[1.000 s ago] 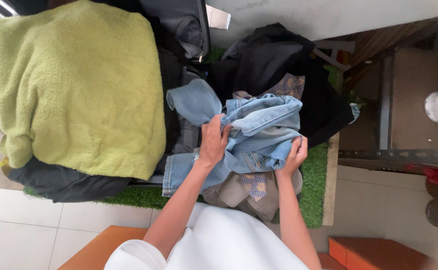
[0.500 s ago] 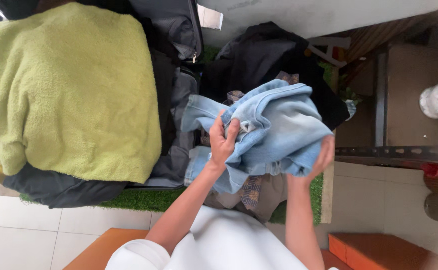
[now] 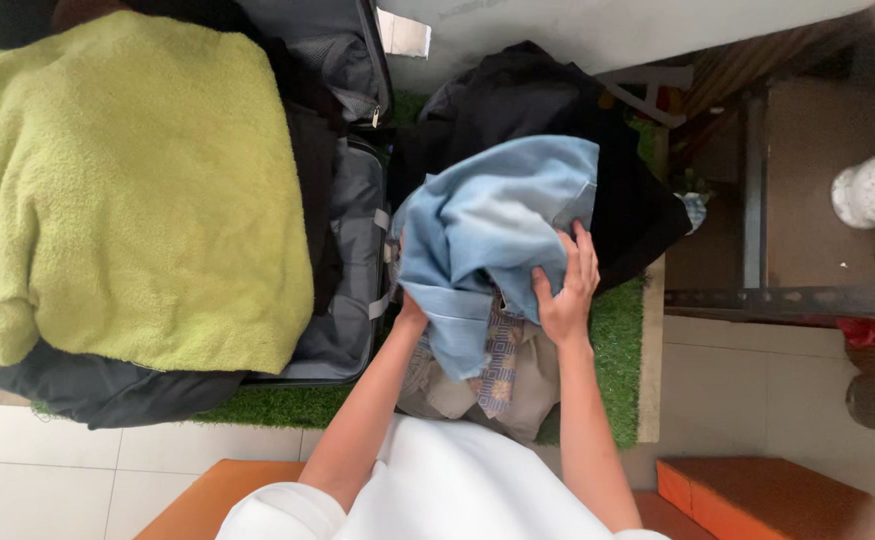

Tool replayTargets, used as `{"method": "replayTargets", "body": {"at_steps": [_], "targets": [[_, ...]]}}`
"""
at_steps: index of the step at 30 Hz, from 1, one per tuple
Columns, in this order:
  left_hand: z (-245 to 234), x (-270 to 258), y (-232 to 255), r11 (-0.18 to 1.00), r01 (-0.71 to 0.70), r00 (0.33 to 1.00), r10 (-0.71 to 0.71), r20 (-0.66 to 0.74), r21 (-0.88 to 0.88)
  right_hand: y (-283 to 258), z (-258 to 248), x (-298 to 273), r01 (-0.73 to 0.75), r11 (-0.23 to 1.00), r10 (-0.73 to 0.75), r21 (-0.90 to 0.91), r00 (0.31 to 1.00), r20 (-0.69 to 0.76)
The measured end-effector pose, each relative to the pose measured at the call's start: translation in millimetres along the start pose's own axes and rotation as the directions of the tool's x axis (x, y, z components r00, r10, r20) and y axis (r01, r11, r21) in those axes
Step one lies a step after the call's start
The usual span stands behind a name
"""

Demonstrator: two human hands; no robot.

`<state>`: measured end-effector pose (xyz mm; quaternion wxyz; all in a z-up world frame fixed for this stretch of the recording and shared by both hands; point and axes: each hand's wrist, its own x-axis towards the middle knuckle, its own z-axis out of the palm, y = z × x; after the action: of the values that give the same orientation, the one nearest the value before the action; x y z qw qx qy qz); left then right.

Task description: The person packs a suitcase by taking items of clothing from a pile and placing them into the open luggage. The person picks up and places a dark sweatshirt, a purple t-shirt, a blue t-shirt, a dark jacket, a pair of tan pants, a white t-shirt, a patterned scarf, a pair of jeans, and a lime-colored towel.

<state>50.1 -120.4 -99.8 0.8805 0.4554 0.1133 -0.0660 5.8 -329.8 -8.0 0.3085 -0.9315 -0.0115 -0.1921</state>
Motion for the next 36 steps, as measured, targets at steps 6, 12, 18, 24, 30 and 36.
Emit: {"method": "replayTargets", "body": {"at_steps": [6,12,18,24,30,36], "targets": [[-23,-3,-25,0.93,0.327,0.945,-0.321,0.064,-0.169,17,10,-12,-0.017,0.997,0.016,0.073,1.0,0.004],[-26,9,-28,0.843,0.482,0.876,-0.465,0.127,-0.237,9,20,-9,-0.003,0.999,0.005,0.042,0.998,-0.061],[-34,20,-22,0.81,0.527,0.85,-0.506,0.147,-0.258,13,31,-4,-0.019,1.0,0.019,-0.019,0.999,-0.033],[-37,16,-20,0.778,0.551,0.834,-0.527,0.164,-0.301,15,30,0,-0.051,0.999,0.051,-0.005,0.999,-0.008],[-44,-20,-2,0.731,0.484,0.869,-0.466,0.166,-0.482,7,20,-11,-0.1,0.993,0.1,-0.056,0.995,0.004],[-23,-55,52,0.922,0.167,0.984,-0.176,0.006,-0.349,-3,10,-25,-0.177,0.984,0.176,-0.018,0.984,-0.019]]}}
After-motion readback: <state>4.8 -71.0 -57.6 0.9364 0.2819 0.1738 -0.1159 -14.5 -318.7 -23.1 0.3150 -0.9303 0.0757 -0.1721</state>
